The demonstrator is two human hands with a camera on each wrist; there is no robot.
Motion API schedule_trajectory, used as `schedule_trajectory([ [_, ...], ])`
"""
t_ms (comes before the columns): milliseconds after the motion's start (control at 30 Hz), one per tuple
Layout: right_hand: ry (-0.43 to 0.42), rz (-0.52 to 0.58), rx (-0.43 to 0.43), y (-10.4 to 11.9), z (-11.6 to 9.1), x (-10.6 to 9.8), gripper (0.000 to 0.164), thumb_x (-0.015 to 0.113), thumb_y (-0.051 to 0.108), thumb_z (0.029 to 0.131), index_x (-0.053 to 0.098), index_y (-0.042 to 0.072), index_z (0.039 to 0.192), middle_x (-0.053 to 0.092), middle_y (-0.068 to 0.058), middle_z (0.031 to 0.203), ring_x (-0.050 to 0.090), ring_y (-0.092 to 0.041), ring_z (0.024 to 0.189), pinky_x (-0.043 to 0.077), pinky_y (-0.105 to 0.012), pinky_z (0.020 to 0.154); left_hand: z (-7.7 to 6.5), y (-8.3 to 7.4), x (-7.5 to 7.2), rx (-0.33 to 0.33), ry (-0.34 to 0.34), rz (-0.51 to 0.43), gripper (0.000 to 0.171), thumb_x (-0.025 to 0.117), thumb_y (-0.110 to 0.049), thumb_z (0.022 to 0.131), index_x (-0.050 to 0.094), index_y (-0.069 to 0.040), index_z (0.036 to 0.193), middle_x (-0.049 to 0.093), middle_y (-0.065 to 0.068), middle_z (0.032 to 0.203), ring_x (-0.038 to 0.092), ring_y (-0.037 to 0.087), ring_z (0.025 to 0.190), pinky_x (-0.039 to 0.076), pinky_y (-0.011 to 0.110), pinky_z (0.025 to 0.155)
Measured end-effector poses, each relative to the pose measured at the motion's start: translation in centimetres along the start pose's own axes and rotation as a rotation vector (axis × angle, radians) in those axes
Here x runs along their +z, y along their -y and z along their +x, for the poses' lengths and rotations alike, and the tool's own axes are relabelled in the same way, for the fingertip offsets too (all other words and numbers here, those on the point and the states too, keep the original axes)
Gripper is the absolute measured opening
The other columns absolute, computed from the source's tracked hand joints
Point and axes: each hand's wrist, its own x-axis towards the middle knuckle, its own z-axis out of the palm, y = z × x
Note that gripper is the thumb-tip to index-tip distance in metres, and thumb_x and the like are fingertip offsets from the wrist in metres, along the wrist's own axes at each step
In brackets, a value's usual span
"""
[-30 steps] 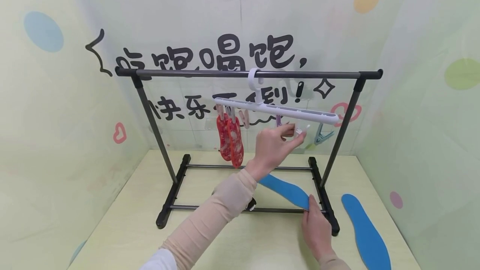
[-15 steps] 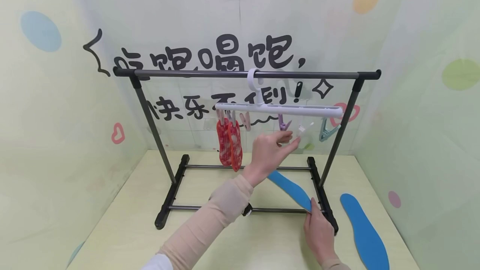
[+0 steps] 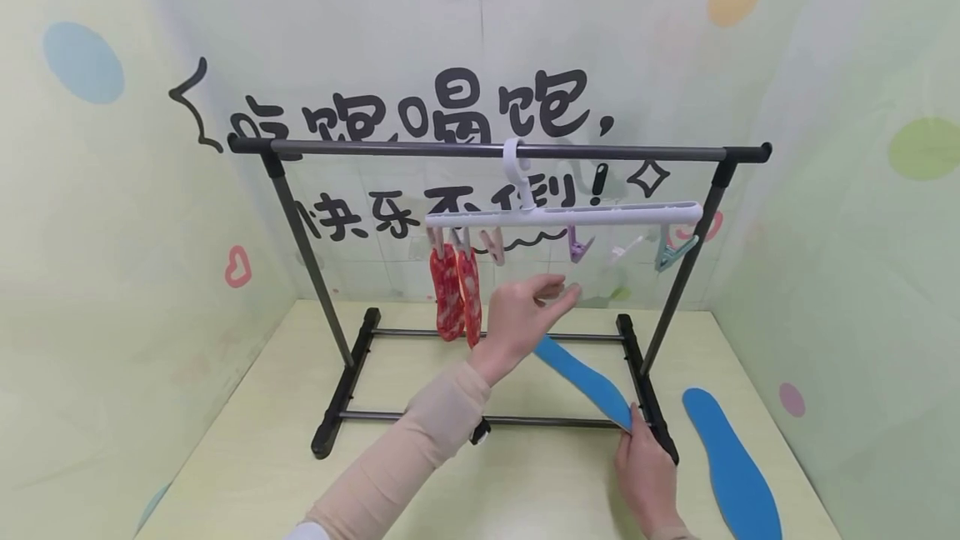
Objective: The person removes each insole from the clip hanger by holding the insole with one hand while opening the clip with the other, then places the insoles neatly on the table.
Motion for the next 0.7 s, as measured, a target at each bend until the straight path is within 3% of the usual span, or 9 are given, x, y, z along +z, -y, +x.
schedule_trajectory([
  [133,0.01,-0.002,0.024,-0.4,-0.1,-0.3,0.04,0.05,-0.001,0.094,0.053,-0.014,0.132,0.064,-0.038,0.107,0.037,-0.016,0.042,0.029,-0.032,0.041,-0.5,0.5,-0.1,-0.015,0.005,0.002,0.031,0.069,-0.037,0.092,0.076,-0.011,0.108,0.077,0.002,0.098,0.074,0.008,0.083,0.039,0.004,0.051],
  [267,-0.009,-0.018,0.002,-0.9,-0.3,-0.9,0.038,0.052,-0.003,0.092,0.055,-0.015,0.129,0.064,-0.039,0.106,0.048,-0.025,0.042,0.035,-0.038,0.041,-0.9,1.1,-0.2,-0.041,0.006,0.025,0.028,0.07,-0.035,0.091,0.076,-0.013,0.107,0.078,0.0,0.096,0.074,0.006,0.08,0.037,0.005,0.049],
  [500,0.02,-0.042,0.038,-2.3,-0.7,-1.9,0.04,0.054,-0.001,0.092,0.054,-0.015,0.129,0.063,-0.038,0.11,0.065,-0.044,0.065,0.046,-0.048,0.049,-1.4,2.0,-0.8,-0.098,-0.008,0.006,0.032,0.07,-0.038,0.091,0.076,-0.011,0.107,0.078,0.002,0.095,0.075,0.008,0.077,0.045,0.006,0.056],
  [700,0.034,-0.083,0.056,-3.5,-1.2,-2.8,0.041,0.053,-0.002,0.091,0.052,-0.016,0.13,0.062,-0.039,0.11,0.062,-0.039,0.059,0.046,-0.049,0.049,-2.0,2.6,-1.1,-0.145,0.008,-0.036,0.033,0.069,-0.038,0.092,0.075,-0.01,0.11,0.077,0.004,0.1,0.075,0.012,0.083,0.05,0.009,0.061],
])
